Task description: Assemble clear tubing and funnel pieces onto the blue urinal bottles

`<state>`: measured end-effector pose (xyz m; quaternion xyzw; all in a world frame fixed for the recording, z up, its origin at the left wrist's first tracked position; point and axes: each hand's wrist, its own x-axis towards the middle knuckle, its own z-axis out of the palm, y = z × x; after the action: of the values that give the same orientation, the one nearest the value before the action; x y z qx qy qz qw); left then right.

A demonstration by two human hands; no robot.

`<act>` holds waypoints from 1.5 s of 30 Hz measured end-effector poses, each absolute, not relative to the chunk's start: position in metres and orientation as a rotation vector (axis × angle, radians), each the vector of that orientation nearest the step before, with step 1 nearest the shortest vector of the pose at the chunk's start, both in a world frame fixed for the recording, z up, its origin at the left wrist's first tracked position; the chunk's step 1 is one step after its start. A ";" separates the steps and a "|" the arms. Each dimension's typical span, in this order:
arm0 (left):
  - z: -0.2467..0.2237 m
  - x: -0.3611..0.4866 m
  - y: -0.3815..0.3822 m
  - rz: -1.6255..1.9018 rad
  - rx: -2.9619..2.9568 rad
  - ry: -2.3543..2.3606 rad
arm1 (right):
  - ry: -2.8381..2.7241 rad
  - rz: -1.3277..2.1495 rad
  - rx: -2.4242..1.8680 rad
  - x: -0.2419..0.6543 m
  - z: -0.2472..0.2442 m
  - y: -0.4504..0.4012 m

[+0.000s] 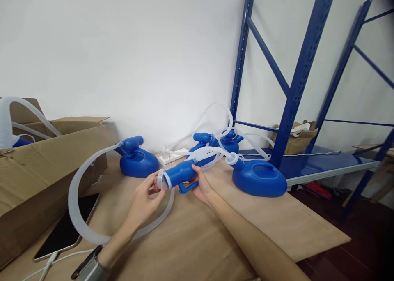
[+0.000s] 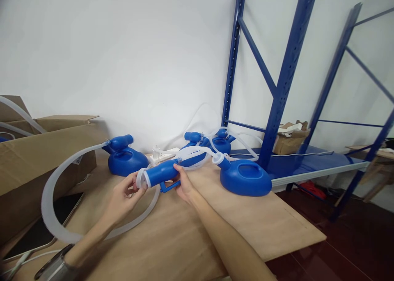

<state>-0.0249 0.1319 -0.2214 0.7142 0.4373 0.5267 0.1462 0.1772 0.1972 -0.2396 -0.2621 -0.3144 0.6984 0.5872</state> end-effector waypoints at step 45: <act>-0.227 -0.009 0.128 1.330 1.324 1.297 | -1.068 1.396 -0.626 0.159 -0.231 0.169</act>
<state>-0.0088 0.1281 -0.2268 0.5276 0.5166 0.5300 0.4171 0.1589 0.1693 -0.2313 -0.2693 -0.4598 0.6011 0.5956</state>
